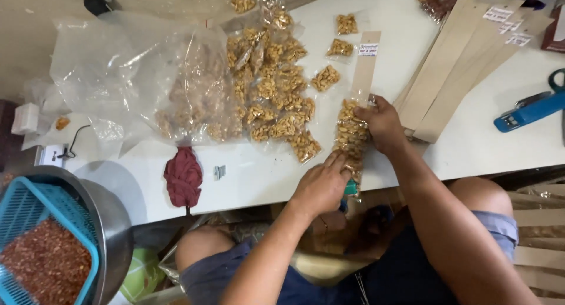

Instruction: Stapling cardboard headers onto small plastic bags of nuts for retail display.

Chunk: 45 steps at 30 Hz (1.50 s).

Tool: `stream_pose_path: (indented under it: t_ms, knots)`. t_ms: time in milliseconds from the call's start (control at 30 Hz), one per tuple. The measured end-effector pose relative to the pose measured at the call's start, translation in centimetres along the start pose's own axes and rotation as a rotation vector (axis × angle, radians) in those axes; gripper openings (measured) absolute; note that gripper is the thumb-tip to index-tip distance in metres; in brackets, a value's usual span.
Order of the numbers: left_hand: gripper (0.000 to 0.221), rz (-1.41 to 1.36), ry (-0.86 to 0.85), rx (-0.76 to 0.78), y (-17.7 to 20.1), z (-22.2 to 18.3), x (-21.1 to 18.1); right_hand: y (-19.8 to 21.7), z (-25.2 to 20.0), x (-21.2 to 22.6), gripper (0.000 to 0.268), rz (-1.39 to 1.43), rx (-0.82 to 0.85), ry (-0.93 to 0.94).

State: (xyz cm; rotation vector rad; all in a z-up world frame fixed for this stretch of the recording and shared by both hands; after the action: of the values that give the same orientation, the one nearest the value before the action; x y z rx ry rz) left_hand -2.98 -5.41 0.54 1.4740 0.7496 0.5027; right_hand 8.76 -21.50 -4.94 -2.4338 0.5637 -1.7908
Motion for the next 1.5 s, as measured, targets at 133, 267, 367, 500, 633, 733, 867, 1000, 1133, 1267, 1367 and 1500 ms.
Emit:
stream_pose_path:
  t_ms: [133, 267, 367, 500, 633, 733, 867, 1000, 1133, 1267, 1367, 1500]
  knots:
    - [0.028, 0.009, 0.005, -0.143, 0.4, 2.5, 1.4, 0.4, 0.6, -0.7, 0.062, 0.000, 0.007, 0.013]
    - [0.046, -0.091, 0.116, -0.090, 0.9, 3.8, 3.3, 0.3, 0.4, -1.0, 0.067, 0.032, -0.012, -0.007]
    - [0.045, -0.040, 0.403, -0.209, 1.6, 3.2, 6.2, 0.2, 0.1, -1.1, 0.061, 0.071, -0.029, -0.060]
    - [0.040, 0.209, 0.733, -0.356, -4.0, 2.7, 13.8, -1.5, -2.1, 1.0, 0.035, 0.154, -0.025, -0.089]
    - [0.040, 0.053, 0.852, -0.622, 1.9, 4.0, 12.2, -2.8, -2.6, 2.3, 0.038, 0.102, -0.038, -0.149]
    - [0.039, -0.186, 0.665, -0.946, 2.5, 6.8, 8.9, -4.5, -5.2, 5.8, 0.053, 0.222, -0.041, -0.205]
    - [0.025, -0.750, 1.038, -0.785, 0.8, 8.6, 7.2, -4.0, -3.0, 3.8, 0.063, 0.201, 0.002, -0.168]
    - [0.024, -0.840, 1.089, -0.451, -0.9, 7.6, 7.5, -1.3, 1.0, -1.8, 0.017, 0.023, -0.126, 0.010]
    - [0.041, -0.810, 1.015, -0.324, 0.2, 7.7, 8.3, -1.3, 0.2, -0.3, 0.015, -0.005, -0.134, 0.044]
    - [0.034, -0.884, 0.981, -0.651, 5.0, 11.1, 8.1, 0.1, 1.4, -1.7, 0.020, -0.131, -0.113, 0.092]
    - [0.037, -1.068, 0.912, -0.874, 6.8, 13.9, 7.4, 0.4, 1.4, -2.2, 0.025, -0.239, -0.112, 0.140]
    - [0.046, -1.155, 0.952, -0.930, 7.1, 15.6, 6.0, -1.6, -1.9, 0.6, 0.022, -0.383, -0.132, 0.209]
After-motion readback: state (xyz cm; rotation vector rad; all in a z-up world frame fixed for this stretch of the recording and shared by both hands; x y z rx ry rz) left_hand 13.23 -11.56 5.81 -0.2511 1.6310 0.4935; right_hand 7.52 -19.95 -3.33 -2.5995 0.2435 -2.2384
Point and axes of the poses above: each hand's wrist, its own z-axis towards the middle knuckle, its own y-axis out of the back of the hand, x = y × z, the point moved 2 cm from there along z, towards the middle knuckle, and after that the axes turned 5 degrees about z, right-handed, at the moved point
